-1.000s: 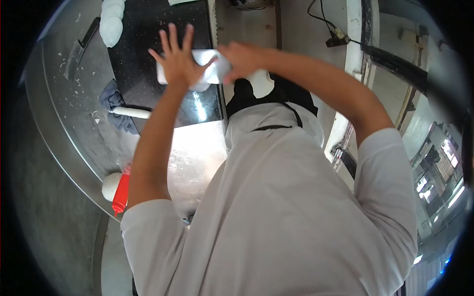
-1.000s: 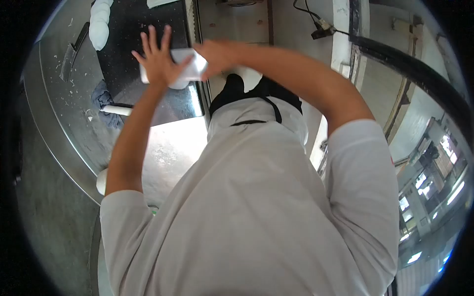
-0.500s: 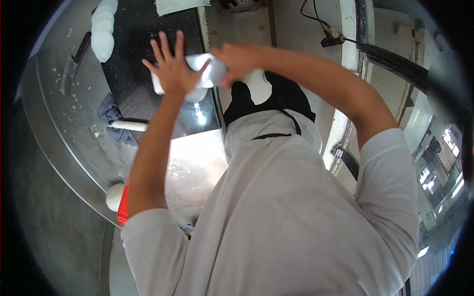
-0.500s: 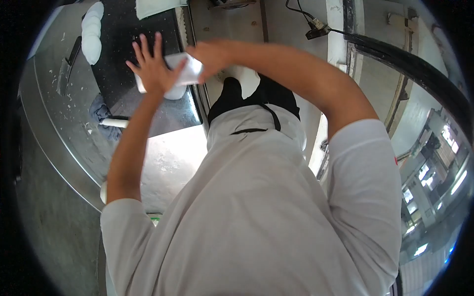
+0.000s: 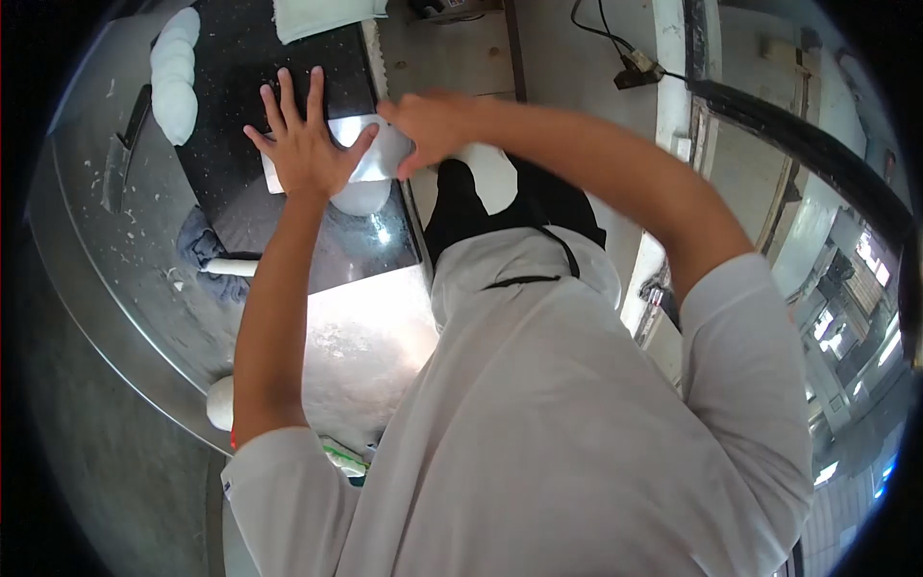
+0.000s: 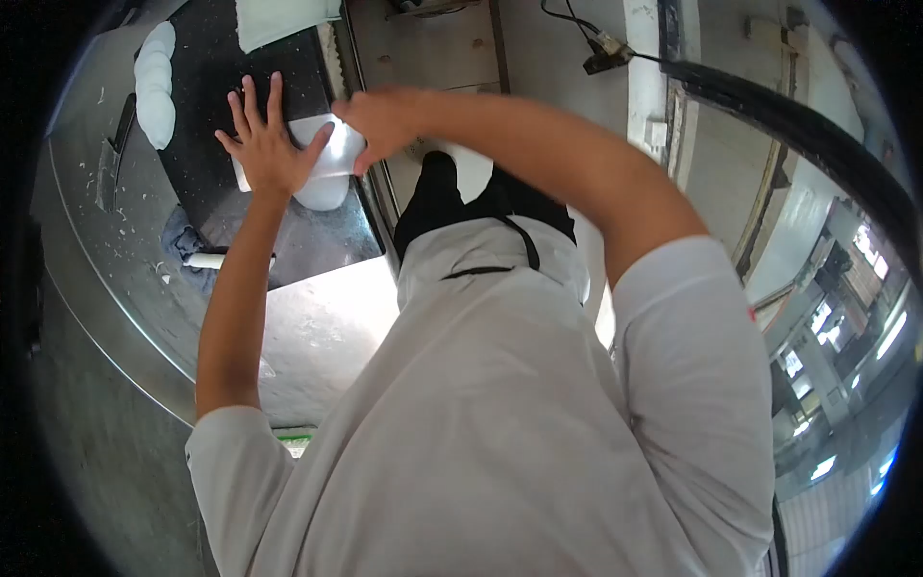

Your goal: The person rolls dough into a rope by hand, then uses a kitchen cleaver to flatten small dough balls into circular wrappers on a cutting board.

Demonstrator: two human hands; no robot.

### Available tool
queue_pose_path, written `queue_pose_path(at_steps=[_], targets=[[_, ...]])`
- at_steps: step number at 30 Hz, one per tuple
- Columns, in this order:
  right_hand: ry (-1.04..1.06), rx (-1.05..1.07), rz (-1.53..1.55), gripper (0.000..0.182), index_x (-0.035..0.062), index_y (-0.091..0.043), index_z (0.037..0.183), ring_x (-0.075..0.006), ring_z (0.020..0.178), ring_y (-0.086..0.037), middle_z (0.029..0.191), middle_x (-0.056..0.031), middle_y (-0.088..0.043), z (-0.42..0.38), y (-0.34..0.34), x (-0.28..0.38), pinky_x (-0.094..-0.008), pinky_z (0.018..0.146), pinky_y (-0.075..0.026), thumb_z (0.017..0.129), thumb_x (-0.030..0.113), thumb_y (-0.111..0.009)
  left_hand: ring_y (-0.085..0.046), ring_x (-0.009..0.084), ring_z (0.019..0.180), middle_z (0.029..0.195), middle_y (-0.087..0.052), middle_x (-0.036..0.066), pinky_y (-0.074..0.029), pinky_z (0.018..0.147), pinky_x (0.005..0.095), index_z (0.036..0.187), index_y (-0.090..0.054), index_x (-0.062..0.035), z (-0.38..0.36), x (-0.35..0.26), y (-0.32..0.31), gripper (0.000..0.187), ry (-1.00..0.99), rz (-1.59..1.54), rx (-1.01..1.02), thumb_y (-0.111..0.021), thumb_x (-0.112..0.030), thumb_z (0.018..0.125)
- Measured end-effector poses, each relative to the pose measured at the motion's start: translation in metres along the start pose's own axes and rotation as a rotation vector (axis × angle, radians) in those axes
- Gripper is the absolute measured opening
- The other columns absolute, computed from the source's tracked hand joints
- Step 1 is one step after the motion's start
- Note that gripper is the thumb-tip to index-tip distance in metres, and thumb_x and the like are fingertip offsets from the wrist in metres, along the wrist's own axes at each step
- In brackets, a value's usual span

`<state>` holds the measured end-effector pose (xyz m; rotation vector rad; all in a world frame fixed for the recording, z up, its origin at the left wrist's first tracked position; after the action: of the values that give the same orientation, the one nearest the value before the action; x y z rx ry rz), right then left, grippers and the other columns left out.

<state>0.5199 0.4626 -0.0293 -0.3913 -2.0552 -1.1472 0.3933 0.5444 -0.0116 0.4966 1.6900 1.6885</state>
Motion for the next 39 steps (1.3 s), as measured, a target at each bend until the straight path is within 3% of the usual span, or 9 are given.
queue_pose_path(at_steps=[7,11,15,18,22,25,28,35,39], targets=[[-0.028,-0.115,-0.145,0.078,-0.006,-0.053,0.126,-0.0458,0.099,-0.071,0.099,-0.0267,-0.072,0.036,0.058,-0.016,-0.0513,0.086,-0.057,0.08,0.047,-0.085,-0.014,0.0451,0.157,0.172,-0.016,0.02,-0.011,0.113,0.0803,0.165,-0.028,-0.0251,0.06,0.022,0.017,0.105,-0.098,-0.026,-0.259,-0.063,-0.079,0.082],[-0.069,-0.2,-0.156,0.069,-0.0008,-0.053,0.129,-0.0461,0.105,-0.069,0.104,-0.026,-0.072,0.06,0.079,-0.017,-0.0517,0.089,-0.056,0.085,0.044,-0.081,-0.023,0.0452,0.153,0.166,-0.026,0.022,-0.016,0.118,0.072,0.162,-0.032,-0.0158,0.05,0.015,0.043,0.09,-0.283,0.017,-0.277,-0.065,-0.061,0.092],[-0.01,-0.249,0.075,0.061,0.0007,-0.054,0.125,-0.0449,0.103,-0.068,0.108,-0.0273,-0.07,0.024,0.023,-0.028,-0.0509,0.087,-0.055,0.087,0.041,-0.079,-0.046,0.0317,0.141,0.158,-0.043,0.008,-0.038,0.117,0.0508,0.159,-0.038,-0.02,-0.022,-0.023,0.035,0.079,-0.601,-0.153,0.312,-0.075,-0.034,0.09],[-0.069,-0.157,0.274,0.059,-0.0009,-0.055,0.12,-0.0436,0.103,-0.069,0.107,-0.0267,-0.07,-0.025,-0.028,-0.015,-0.0496,0.088,-0.054,0.087,0.04,-0.081,-0.056,0.0301,0.131,0.149,-0.053,0.009,-0.043,0.112,0.044,0.15,-0.047,-0.0162,-0.046,-0.047,0.037,0.073,-0.623,-0.074,0.49,-0.079,-0.019,0.085],[-0.088,-0.164,0.346,0.059,-0.0008,-0.054,0.119,-0.0443,0.1,-0.07,0.105,-0.0266,-0.071,-0.057,-0.065,-0.013,-0.05,0.086,-0.053,0.086,0.04,-0.082,-0.067,0.0313,0.107,0.113,-0.069,0.01,-0.051,0.097,0.0451,0.12,-0.064,-0.0114,-0.03,-0.046,0.034,0.052,-0.323,-0.237,0.672,-0.083,-0.003,0.072],[-0.188,-0.132,0.333,0.059,-0.0007,-0.053,0.118,-0.0448,0.099,-0.069,0.104,-0.0272,-0.07,-0.08,-0.076,-0.006,-0.0501,0.086,-0.053,0.088,0.04,-0.081,-0.067,0.0321,0.105,0.111,-0.068,0.01,-0.053,0.091,0.0459,0.102,-0.064,-0.0075,-0.032,-0.037,0.021,0.037,-0.28,-0.059,0.89,-0.082,0.0,0.07],[-0.22,-0.044,0.312,0.056,0.0004,-0.051,0.118,-0.0473,0.1,-0.067,0.104,-0.0274,-0.069,-0.103,-0.074,0.0,-0.0517,0.086,-0.051,0.089,0.039,-0.08,-0.068,0.034,0.098,0.1,-0.069,0.012,-0.054,0.087,0.0457,0.089,-0.061,-0.0047,-0.034,-0.043,0.052,0.031,-0.401,-0.147,0.605,-0.082,0.003,0.068],[-0.171,0.035,0.078,0.055,0.0014,-0.05,0.117,-0.0489,0.104,-0.067,0.105,-0.029,-0.069,-0.136,-0.027,-0.018,-0.0528,0.087,-0.051,0.09,0.04,-0.078,-0.067,0.0383,0.086,0.085,-0.064,0.016,-0.051,0.076,0.0449,0.086,-0.055,-0.0013,-0.04,-0.028,0.061,0.033,-0.254,-0.452,0.694,-0.081,0.007,0.067],[-0.22,-0.261,0.056,0.056,-0.0005,-0.05,0.119,-0.0503,0.102,-0.067,0.105,-0.0315,-0.069,-0.09,0.009,-0.033,-0.0543,0.085,-0.053,0.091,0.04,-0.077,-0.066,0.0391,0.087,0.087,-0.065,0.016,-0.05,0.075,0.0455,0.086,-0.055,-0.0015,-0.045,-0.036,0.069,0.032,-0.27,-0.468,0.639,-0.08,0.007,0.068]])
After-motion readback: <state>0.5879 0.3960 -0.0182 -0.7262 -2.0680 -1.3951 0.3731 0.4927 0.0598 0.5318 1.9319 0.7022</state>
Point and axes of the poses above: each hand's wrist, its own z-axis towards the middle knuckle, its own y-axis out of the back of the hand, x = y × z, the point moved 8 cm from there along z, towards the middle knuckle
